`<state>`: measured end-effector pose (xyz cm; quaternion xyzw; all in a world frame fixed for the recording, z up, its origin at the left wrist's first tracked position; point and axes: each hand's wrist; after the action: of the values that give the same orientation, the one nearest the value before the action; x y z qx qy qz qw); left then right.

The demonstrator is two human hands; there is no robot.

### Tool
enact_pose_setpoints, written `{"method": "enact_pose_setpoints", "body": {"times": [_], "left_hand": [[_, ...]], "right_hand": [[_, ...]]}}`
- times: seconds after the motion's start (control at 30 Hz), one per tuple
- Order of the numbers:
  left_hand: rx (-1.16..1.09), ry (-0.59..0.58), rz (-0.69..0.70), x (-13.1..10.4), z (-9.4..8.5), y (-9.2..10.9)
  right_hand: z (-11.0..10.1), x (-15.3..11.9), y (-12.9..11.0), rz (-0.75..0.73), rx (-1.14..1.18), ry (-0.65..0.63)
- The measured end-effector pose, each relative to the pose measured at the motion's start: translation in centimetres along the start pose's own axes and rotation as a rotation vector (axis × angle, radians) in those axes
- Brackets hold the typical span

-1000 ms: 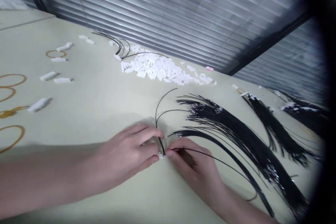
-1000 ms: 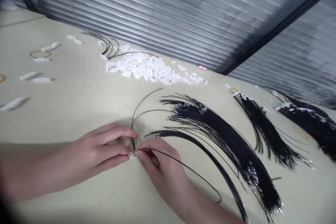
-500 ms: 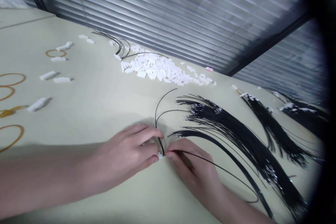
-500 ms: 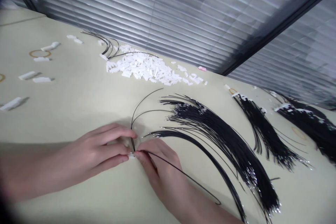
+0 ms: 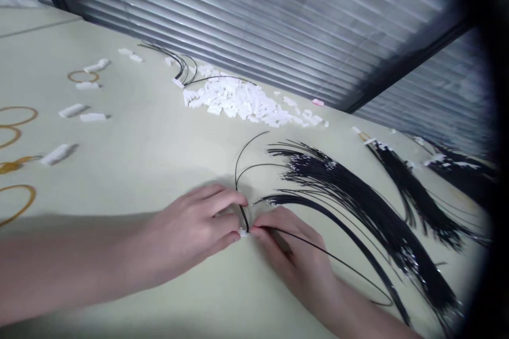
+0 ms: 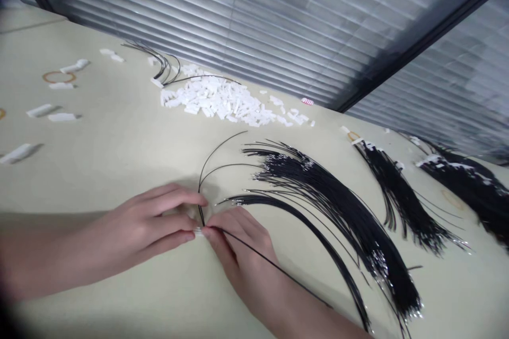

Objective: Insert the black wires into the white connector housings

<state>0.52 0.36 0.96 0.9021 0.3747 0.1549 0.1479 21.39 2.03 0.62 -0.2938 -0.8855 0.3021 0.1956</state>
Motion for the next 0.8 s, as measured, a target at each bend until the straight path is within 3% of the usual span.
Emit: {"method": "enact_pose_setpoints", "body": {"times": [0.8], "left_hand": [[-0.005, -0.003, 0.041, -0.03, -0.02, -0.2]], "right_hand": [[-0.19, 0.01, -0.25, -0.046, -0.064, -0.035]]}}
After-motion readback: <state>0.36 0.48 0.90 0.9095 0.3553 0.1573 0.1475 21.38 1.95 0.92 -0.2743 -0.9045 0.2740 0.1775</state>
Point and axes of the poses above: each hand's wrist, its own x-axis towards the middle knuckle, its own z-axis out of the palm, y = z × x, and after that the axes turned 14 degrees about -y, right-handed
